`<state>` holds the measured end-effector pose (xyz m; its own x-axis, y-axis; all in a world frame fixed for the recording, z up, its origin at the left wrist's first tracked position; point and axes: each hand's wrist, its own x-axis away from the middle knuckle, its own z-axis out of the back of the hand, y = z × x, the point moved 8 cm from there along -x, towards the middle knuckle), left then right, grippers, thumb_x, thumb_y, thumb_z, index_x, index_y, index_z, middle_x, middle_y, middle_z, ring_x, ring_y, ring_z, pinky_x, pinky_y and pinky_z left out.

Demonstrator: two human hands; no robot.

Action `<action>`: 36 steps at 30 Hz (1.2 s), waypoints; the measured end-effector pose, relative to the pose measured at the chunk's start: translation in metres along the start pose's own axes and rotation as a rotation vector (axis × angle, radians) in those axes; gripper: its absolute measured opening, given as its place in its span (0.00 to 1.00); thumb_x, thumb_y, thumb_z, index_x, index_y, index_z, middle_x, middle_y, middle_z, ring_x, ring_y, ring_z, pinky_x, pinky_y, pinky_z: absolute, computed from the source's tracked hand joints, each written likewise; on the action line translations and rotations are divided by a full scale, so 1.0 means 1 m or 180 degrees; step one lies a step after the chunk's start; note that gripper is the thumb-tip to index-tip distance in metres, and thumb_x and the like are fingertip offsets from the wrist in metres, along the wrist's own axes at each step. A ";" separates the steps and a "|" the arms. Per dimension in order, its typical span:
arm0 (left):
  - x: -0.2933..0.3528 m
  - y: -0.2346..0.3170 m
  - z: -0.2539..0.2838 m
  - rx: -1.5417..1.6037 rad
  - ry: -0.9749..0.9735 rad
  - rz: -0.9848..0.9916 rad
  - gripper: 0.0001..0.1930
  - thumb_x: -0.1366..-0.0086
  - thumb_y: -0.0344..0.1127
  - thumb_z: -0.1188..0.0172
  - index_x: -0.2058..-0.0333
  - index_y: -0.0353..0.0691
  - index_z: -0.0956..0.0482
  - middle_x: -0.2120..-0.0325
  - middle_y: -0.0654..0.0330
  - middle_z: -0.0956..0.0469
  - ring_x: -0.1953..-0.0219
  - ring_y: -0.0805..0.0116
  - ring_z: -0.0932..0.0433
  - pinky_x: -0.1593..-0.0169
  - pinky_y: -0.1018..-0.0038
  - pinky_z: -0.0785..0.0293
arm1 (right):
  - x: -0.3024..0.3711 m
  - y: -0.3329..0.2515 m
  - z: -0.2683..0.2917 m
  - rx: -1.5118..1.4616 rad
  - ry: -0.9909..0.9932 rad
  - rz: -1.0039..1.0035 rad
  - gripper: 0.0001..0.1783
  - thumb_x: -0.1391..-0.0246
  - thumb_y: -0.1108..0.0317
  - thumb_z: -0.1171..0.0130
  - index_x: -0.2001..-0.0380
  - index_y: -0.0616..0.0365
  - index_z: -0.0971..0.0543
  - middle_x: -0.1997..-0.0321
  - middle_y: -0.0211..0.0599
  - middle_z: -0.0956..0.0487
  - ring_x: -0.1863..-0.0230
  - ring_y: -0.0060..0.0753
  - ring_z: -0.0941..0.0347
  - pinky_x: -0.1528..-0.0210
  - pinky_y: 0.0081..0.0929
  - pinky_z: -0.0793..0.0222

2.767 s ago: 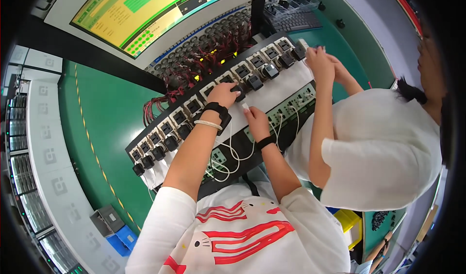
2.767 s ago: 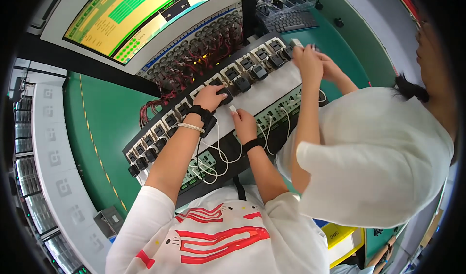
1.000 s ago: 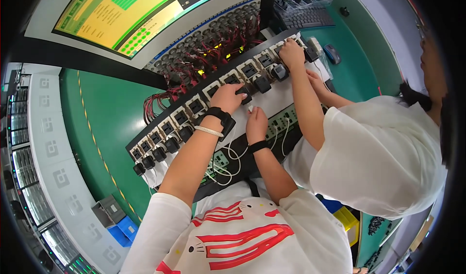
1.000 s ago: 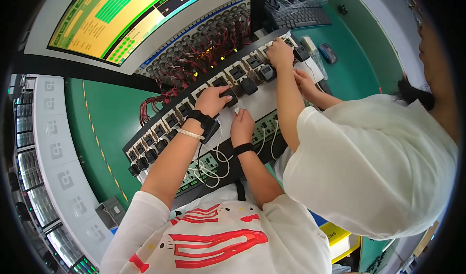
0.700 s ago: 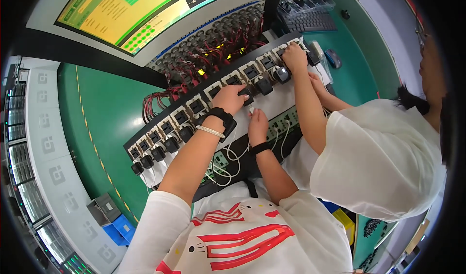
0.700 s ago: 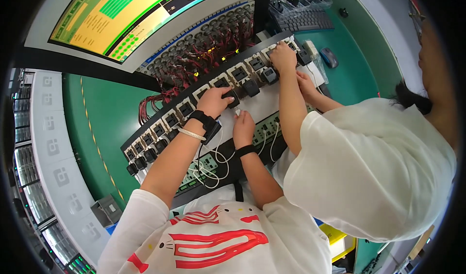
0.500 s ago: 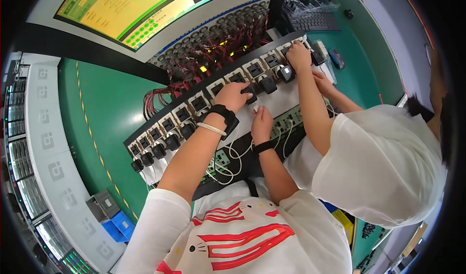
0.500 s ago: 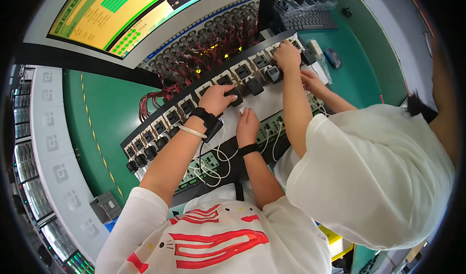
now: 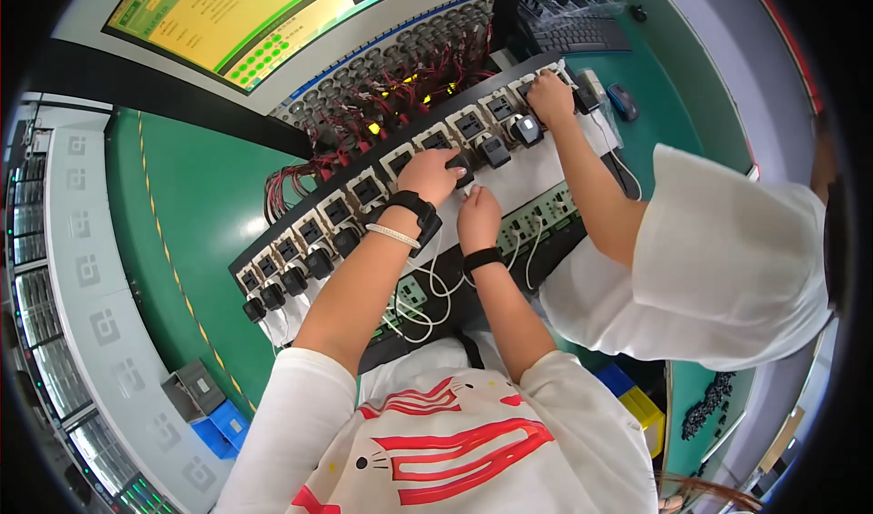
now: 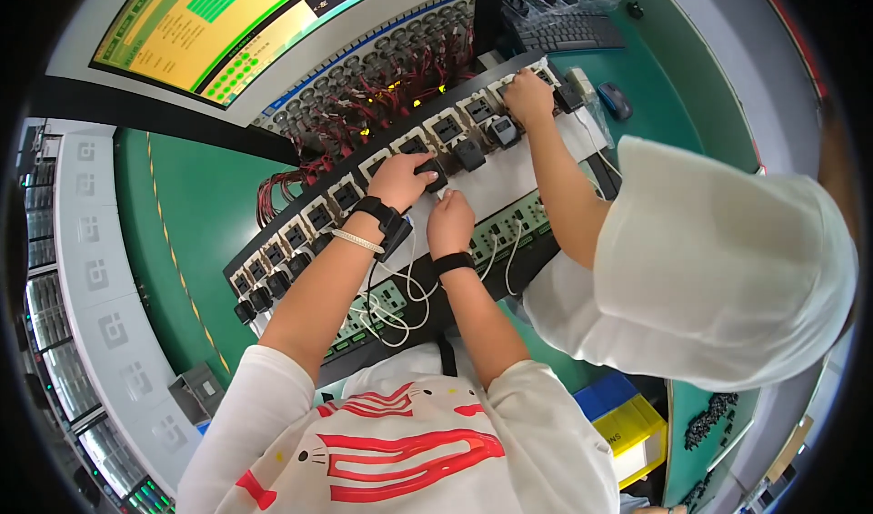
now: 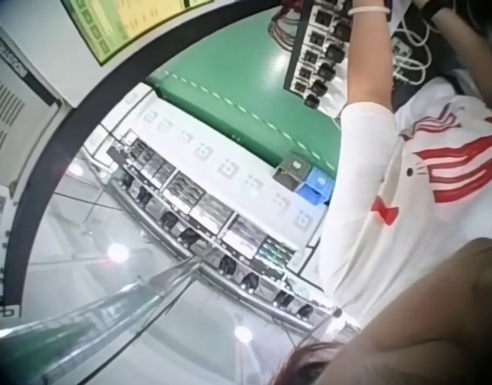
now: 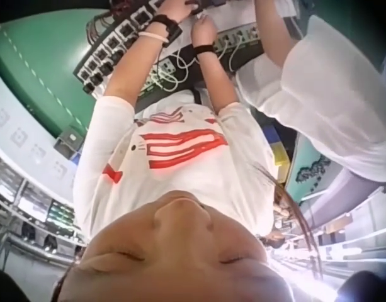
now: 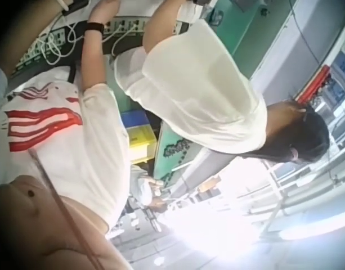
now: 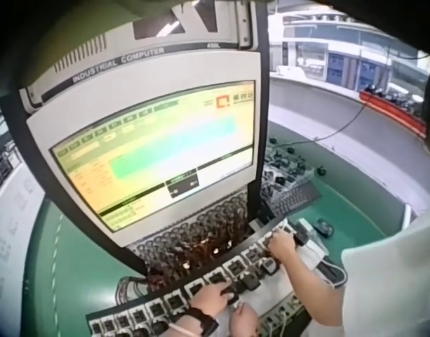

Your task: The person unplugs chargers and cables from a testing rack, carries them to a conveyor belt, and then brings a new set of chargers back to the rack to plug them in and connect the cables.

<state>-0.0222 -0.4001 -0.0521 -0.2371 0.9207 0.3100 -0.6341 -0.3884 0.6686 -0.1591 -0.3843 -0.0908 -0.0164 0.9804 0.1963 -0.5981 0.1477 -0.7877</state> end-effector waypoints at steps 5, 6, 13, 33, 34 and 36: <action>-0.002 0.000 0.003 -0.0174 -0.0007 -0.0230 0.21 0.45 0.40 0.38 0.52 0.44 0.23 0.61 0.45 0.22 0.57 0.51 0.24 0.52 0.65 0.30 | -0.007 0.008 0.011 -0.0203 -0.1197 0.0409 0.15 0.42 0.62 0.52 0.70 0.66 0.27 0.72 0.55 0.25 0.65 0.60 0.29 0.62 0.47 0.35; -0.002 -0.003 0.001 -0.0020 -0.0029 -0.0137 0.21 0.45 0.40 0.38 0.51 0.44 0.23 0.60 0.45 0.23 0.57 0.51 0.24 0.51 0.66 0.30 | -0.006 0.009 0.027 -0.0219 -0.0961 0.0717 0.14 0.44 0.63 0.50 0.65 0.65 0.26 0.66 0.54 0.24 0.60 0.56 0.28 0.57 0.44 0.34; -0.002 -0.001 0.003 -0.0282 -0.0033 -0.0161 0.22 0.44 0.40 0.39 0.50 0.45 0.24 0.59 0.47 0.22 0.56 0.52 0.24 0.52 0.66 0.30 | 0.062 0.109 0.096 -0.1295 -0.0670 -0.1067 0.10 0.51 0.75 0.52 0.62 0.61 0.35 0.67 0.42 0.33 0.60 0.38 0.33 0.53 0.32 0.38; -0.046 0.046 -0.024 -0.0850 -0.0346 0.0222 0.20 0.41 0.47 0.42 0.50 0.56 0.24 0.51 0.61 0.25 0.48 0.58 0.28 0.48 0.59 0.32 | 0.063 -0.046 0.074 -0.1920 -0.1043 0.0189 0.13 0.38 0.61 0.56 0.66 0.58 0.27 0.79 0.27 0.35 0.81 0.19 0.40 0.80 0.21 0.44; -0.045 0.046 -0.022 -0.0806 -0.0343 0.0279 0.19 0.42 0.46 0.41 0.51 0.57 0.23 0.52 0.61 0.24 0.49 0.59 0.27 0.50 0.63 0.30 | 0.041 -0.017 0.056 -0.2403 -0.0829 -0.0158 0.14 0.38 0.59 0.56 0.66 0.58 0.27 0.80 0.24 0.36 0.82 0.18 0.42 0.82 0.19 0.47; -0.049 0.050 -0.021 -0.0813 -0.0360 0.0275 0.19 0.43 0.46 0.41 0.51 0.57 0.23 0.53 0.61 0.24 0.49 0.59 0.27 0.50 0.64 0.30 | -0.005 0.041 0.026 -0.2396 -0.0412 -0.0457 0.16 0.38 0.58 0.57 0.67 0.58 0.26 0.80 0.21 0.36 0.83 0.17 0.43 0.82 0.18 0.49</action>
<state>-0.0578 -0.4637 -0.0481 -0.2238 0.8689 0.4414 -0.7832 -0.4299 0.4491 -0.2049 -0.3867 -0.1091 -0.1012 0.9288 0.3565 0.1030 0.3662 -0.9248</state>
